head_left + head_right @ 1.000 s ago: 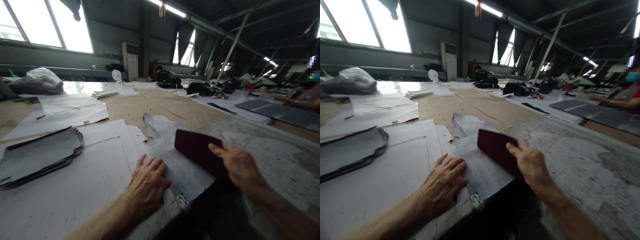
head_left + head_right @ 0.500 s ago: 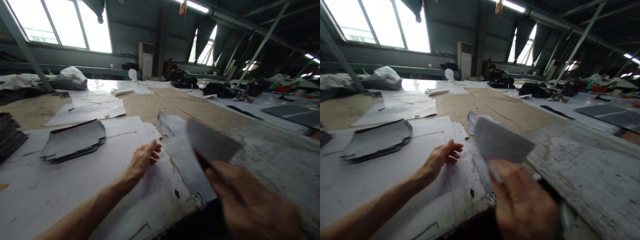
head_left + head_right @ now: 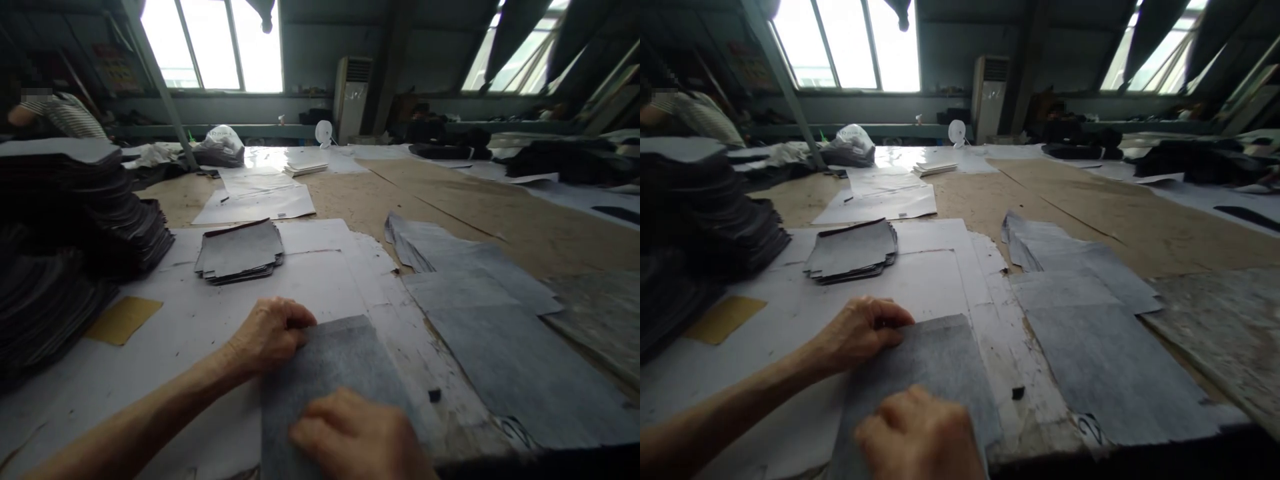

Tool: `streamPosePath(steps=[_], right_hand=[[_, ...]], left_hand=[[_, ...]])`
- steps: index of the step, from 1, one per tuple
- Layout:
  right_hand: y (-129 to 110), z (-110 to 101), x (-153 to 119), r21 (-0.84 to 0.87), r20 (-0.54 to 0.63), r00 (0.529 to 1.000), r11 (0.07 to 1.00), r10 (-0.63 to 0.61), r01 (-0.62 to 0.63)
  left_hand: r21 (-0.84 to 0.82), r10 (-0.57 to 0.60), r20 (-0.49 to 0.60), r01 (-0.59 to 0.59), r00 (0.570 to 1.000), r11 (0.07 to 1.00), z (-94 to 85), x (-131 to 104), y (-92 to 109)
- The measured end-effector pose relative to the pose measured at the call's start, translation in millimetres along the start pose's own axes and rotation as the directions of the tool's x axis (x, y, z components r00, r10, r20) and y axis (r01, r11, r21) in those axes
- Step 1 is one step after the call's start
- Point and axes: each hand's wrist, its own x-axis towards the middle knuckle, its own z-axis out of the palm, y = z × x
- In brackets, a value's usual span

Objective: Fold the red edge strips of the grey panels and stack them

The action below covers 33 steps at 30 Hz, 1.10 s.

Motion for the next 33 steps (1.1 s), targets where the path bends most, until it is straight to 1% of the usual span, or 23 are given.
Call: streamPosePath(steps=[1, 2, 3, 5, 7, 8, 11, 13, 15, 17, 19, 21, 26, 30, 33], right_hand=[[9.2, -9.6, 8.3, 0.047, 0.066, 0.997, 0.997, 0.050, -0.053], [19.9, -18.3, 16.7, 0.008, 0.077, 0.988, 0.991, 0.131, -0.132], [31.5, -25.0, 24.4, -0.057, 0.059, 0.987, 0.988, 0.150, -0.147], [53.9, -31.4, 36.2, -0.170, 0.115, 0.986, 0.980, 0.121, -0.100], [70.8, -29.6, 42.1, -0.206, 0.209, 0.976, 0.978, 0.057, -0.013], [76.3, -27.2, 43.1, -0.205, 0.236, 0.971, 0.979, 0.036, 0.013], [82.9, -21.5, 41.3, -0.202, 0.227, 0.974, 0.978, -0.007, 0.054], [83.0, -21.5, 38.3, -0.215, 0.202, 0.978, 0.972, -0.055, 0.099], [82.8, -23.4, 34.9, -0.233, 0.195, 0.975, 0.960, -0.107, 0.152], [83.0, -25.7, 32.2, -0.246, 0.205, 0.967, 0.949, -0.150, 0.199], [83.3, -27.4, 30.9, -0.244, 0.228, 0.956, 0.939, -0.186, 0.241], [83.3, -28.4, 31.0, -0.237, 0.253, 0.942, 0.930, -0.220, 0.281], [82.3, -30.1, 32.2, -0.259, 0.329, 0.903, 0.894, -0.276, 0.367], [79.4, -32.0, 31.2, -0.310, 0.352, 0.882, 0.851, -0.313, 0.425], [75.3, -31.0, 33.1, -0.347, 0.378, 0.861, 0.810, -0.340, 0.472]], left_hand=[[0.021, 0.048, -0.042, -0.047, 0.998, 0.999, 2.4, -1.2, -0.2], [0.044, 0.092, -0.075, -0.089, 0.993, 0.995, 4.5, -2.2, -0.6], [0.063, 0.129, -0.102, -0.123, 0.986, 0.990, 6.4, -3.1, -1.3], [0.077, 0.191, -0.146, -0.181, 0.971, 0.980, 9.6, -4.9, -3.7], [0.077, 0.235, -0.188, -0.224, 0.954, 0.972, 12.7, -6.6, -7.2], [0.078, 0.250, -0.208, -0.239, 0.946, 0.968, 14.2, -7.4, -9.3], [0.105, 0.302, -0.269, -0.284, 0.914, 0.953, 17.8, -9.1, -15.6], [0.158, 0.385, -0.292, -0.353, 0.875, 0.922, 18.5, -9.7, -19.2], [0.250, 0.504, -0.274, -0.445, 0.819, 0.860, 17.5, -10.2, -21.7], [0.343, 0.612, -0.215, -0.528, 0.761, 0.777, 15.2, -11.1, -23.1], [0.390, 0.673, -0.149, -0.583, 0.724, 0.713, 12.9, -12.6, -23.6], [0.408, 0.687, -0.101, -0.600, 0.719, 0.688, 11.6, -14.2, -23.4], [0.430, 0.660, -0.042, -0.582, 0.750, 0.690, 11.6, -16.3, -22.5], [0.432, 0.630, 0.006, -0.570, 0.777, 0.699, 9.9, -15.8, -21.4], [0.431, 0.621, 0.030, -0.571, 0.783, 0.699, 8.1, -15.2, -19.9]])
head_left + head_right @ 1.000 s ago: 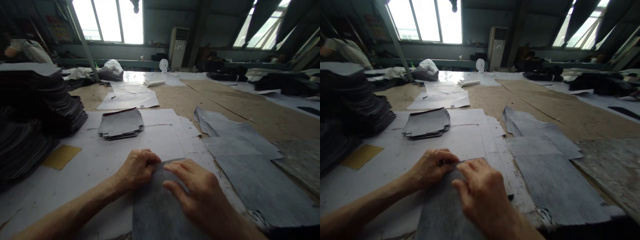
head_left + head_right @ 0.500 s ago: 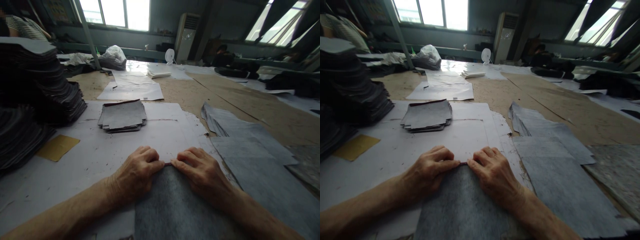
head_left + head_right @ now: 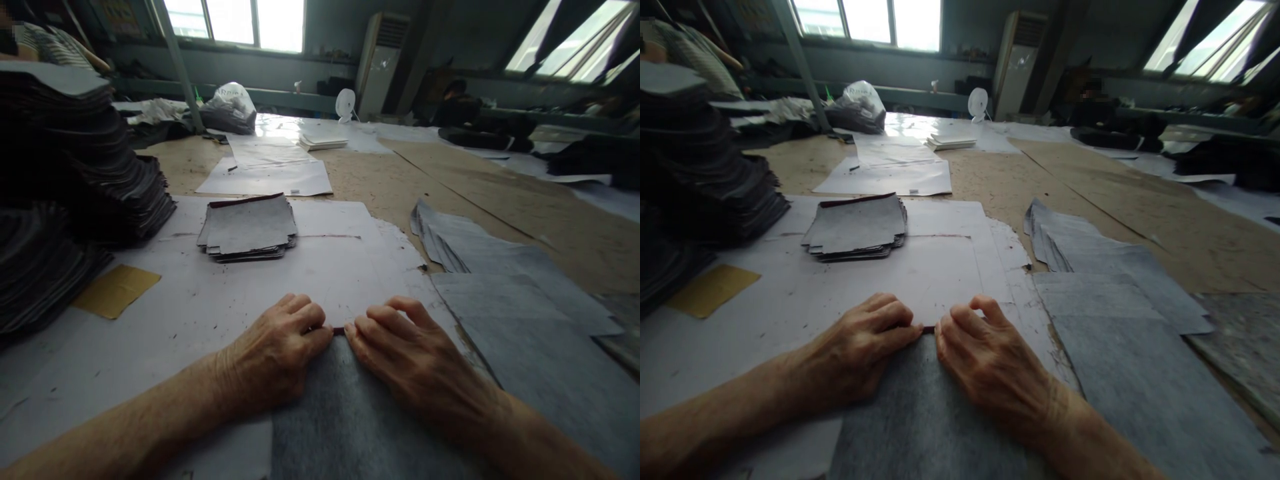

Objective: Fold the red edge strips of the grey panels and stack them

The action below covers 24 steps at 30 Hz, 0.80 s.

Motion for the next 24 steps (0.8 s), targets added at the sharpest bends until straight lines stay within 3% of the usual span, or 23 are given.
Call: streamPosePath(steps=[7, 18, 24], right_hand=[[-7.7, 6.3, 9.1, 0.112, -0.056, 0.992, 0.988, 0.114, -0.107], [-12.4, 8.4, 9.3, 0.060, -0.016, 0.991, 0.990, 0.130, -0.128], [-12.6, 8.7, 7.6, 0.031, -0.024, 0.992, 0.992, 0.121, -0.120]], left_hand=[[-0.039, 0.014, 0.050, -0.012, 0.999, 0.999, -0.9, -0.3, -1.8], [-0.058, 0.058, 0.145, -0.051, 0.988, 0.997, -5.1, -4.8, -7.6], [-0.093, 0.034, 0.001, -0.034, 0.999, 0.995, -15.6, -21.6, -15.3]])
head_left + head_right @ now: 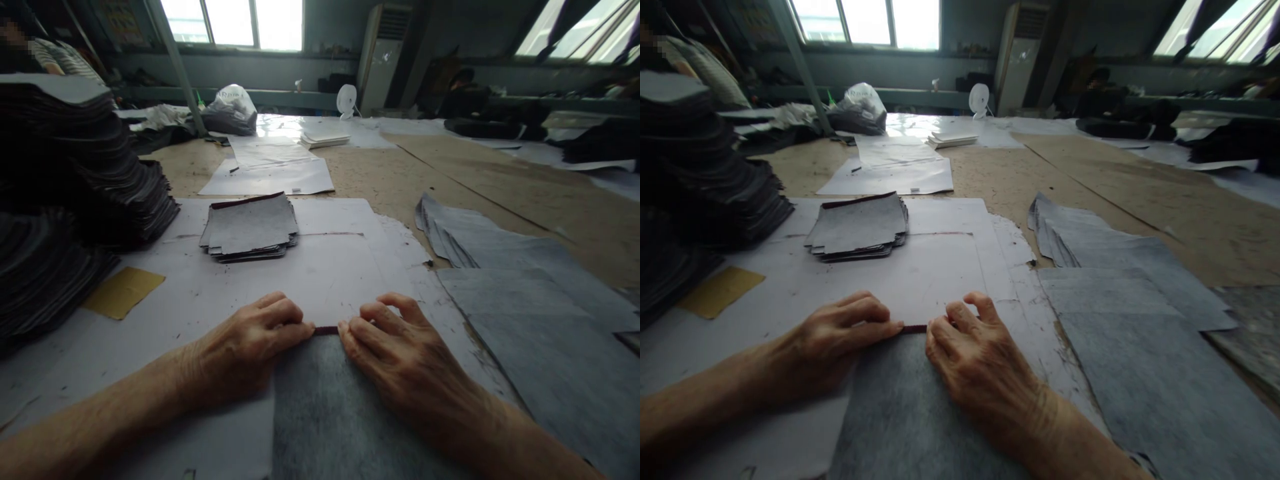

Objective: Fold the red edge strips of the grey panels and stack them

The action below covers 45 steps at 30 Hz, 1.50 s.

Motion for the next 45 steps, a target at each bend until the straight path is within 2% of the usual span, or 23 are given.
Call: streamPosePath(steps=[8, 14, 19, 23, 30, 33, 36, 39, 42, 45], right_hand=[[-0.4, -0.8, 2.0, 0.038, 0.009, 1.000, 0.999, 0.003, -0.003], [-1.3, -1.2, 8.1, -0.013, 0.105, 0.994, 1.000, -0.023, 0.025], [-3.4, -2.7, 10.7, -0.065, 0.113, 0.993, 0.996, -0.046, 0.053], [-3.5, -3.8, 10.4, -0.061, 0.123, 0.991, 0.996, -0.050, 0.058], [-2.3, -3.4, 12.0, -0.069, 0.095, 0.994, 0.995, -0.060, 0.067], [-2.0, -3.5, 12.2, -0.061, 0.098, 0.994, 0.996, -0.053, 0.059], [-1.5, -2.7, 11.9, -0.054, 0.100, 0.994, 0.997, -0.046, 0.052], [-3.9, -1.5, 10.6, -0.060, 0.081, 0.996, 0.998, -0.026, 0.031], [-9.6, -1.2, 6.6, -0.087, -0.008, 0.999, 0.995, 0.038, -0.039], [-13.0, -3.5, -2.5, -0.132, -0.134, 0.977, 0.974, 0.168, -0.186]], left_hand=[[-0.002, 0.001, -0.024, -0.001, 1.000, 1.000, -6.1, -12.5, -5.5], [0.068, 0.057, 0.035, -0.060, 0.998, 0.996, -5.6, -11.4, -1.9], [0.115, 0.057, 0.091, -0.067, 0.994, 0.991, -10.7, -15.0, -3.3], [0.089, 0.008, 0.045, -0.012, 0.999, 0.996, -16.0, -23.9, -5.7], [0.113, 0.038, -0.008, -0.037, 0.999, 0.993, -18.2, -31.1, -8.6], [0.074, 0.001, -0.068, 0.004, 0.998, 0.997, -22.5, -32.2, -5.4], [0.016, -0.082, -0.198, 0.087, 0.977, 0.996, -26.3, -21.1, 4.8], [0.023, -0.118, -0.299, 0.131, 0.947, 0.991, -21.7, 5.9, 19.4], [0.008, -0.149, -0.307, 0.159, 0.940, 0.987, -8.1, 35.7, 30.9], [-0.034, -0.243, -0.279, 0.243, 0.929, 0.969, 6.0, 55.9, 33.4]])
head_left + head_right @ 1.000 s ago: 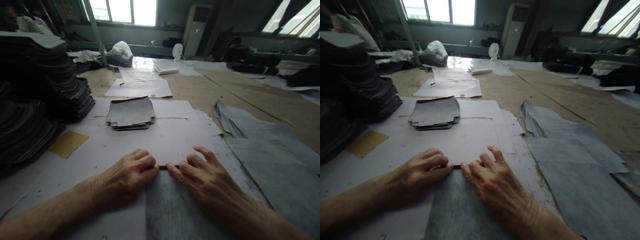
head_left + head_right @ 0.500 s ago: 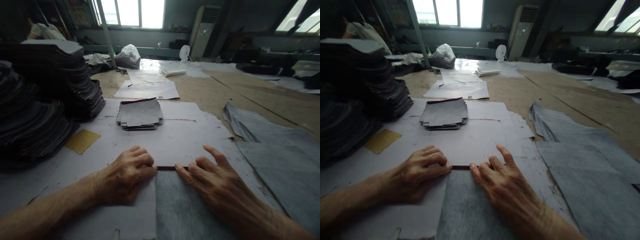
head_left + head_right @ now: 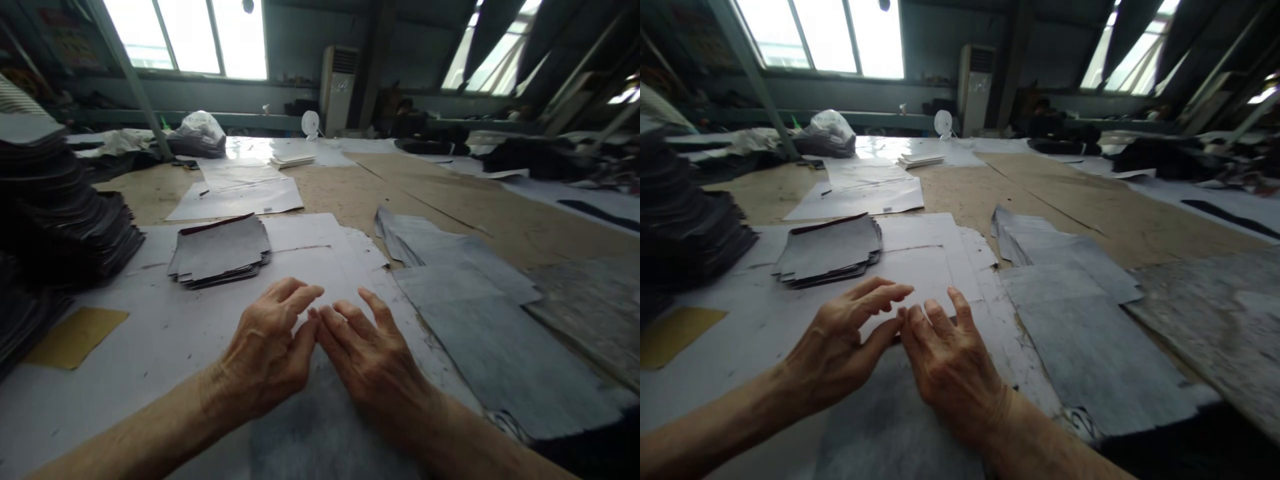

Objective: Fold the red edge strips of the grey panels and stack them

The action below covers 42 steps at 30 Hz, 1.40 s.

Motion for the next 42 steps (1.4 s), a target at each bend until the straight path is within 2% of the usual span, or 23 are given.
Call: streamPosePath(steps=[3, 6, 9, 11, 15, 19, 23, 28, 37, 42], right_hand=[[5.7, -8.8, -14.1, 0.008, -0.075, 0.984, 0.987, 0.161, -0.161], [14.6, -19.6, -30.0, 0.075, -0.115, 0.958, 0.964, 0.262, -0.255], [19.9, -25.6, -41.5, 0.092, -0.107, 0.954, 0.959, 0.279, -0.270], [20.0, -25.5, -45.3, 0.090, -0.060, 0.964, 0.963, 0.259, -0.253], [17.2, -20.5, -48.3, 0.071, 0.000, 0.970, 0.968, 0.241, -0.241], [16.8, -17.3, -52.2, 0.081, 0.034, 0.966, 0.963, 0.255, -0.257], [18.9, -17.0, -54.9, 0.112, 0.059, 0.959, 0.953, 0.277, -0.282], [20.9, -16.7, -53.1, 0.115, 0.130, 0.946, 0.943, 0.297, -0.312], [20.8, -14.2, -52.4, 0.136, 0.099, 0.948, 0.939, 0.304, -0.315], [22.0, -14.3, -53.9, 0.226, 0.041, 0.938, 0.911, 0.343, -0.344]], left_hand=[[-0.011, -0.057, 0.022, 0.058, 0.998, 0.998, 11.6, 8.5, -1.0], [-0.028, -0.091, 0.094, 0.094, 0.991, 0.995, 20.6, 13.0, -1.3], [-0.044, -0.154, 0.159, 0.162, 0.975, 0.986, 33.1, 13.2, 0.7], [-0.076, -0.154, 0.160, 0.168, 0.975, 0.983, 42.4, 10.9, 1.9], [-0.126, -0.059, 0.093, 0.070, 0.994, 0.990, 55.3, 3.6, 2.3], [-0.079, 0.015, 0.063, -0.010, 0.998, 0.997, 58.9, -0.9, 2.3], [-0.020, 0.094, 0.119, -0.092, 0.988, 0.996, 59.3, -3.1, 3.2], [-0.003, 0.138, 0.182, -0.140, 0.973, 0.990, 60.0, -4.9, 3.8], [0.005, 0.200, 0.259, -0.208, 0.945, 0.978, 60.7, -4.3, 4.7], [0.084, 0.219, 0.317, -0.257, 0.923, 0.963, 59.4, -3.4, 6.5]])
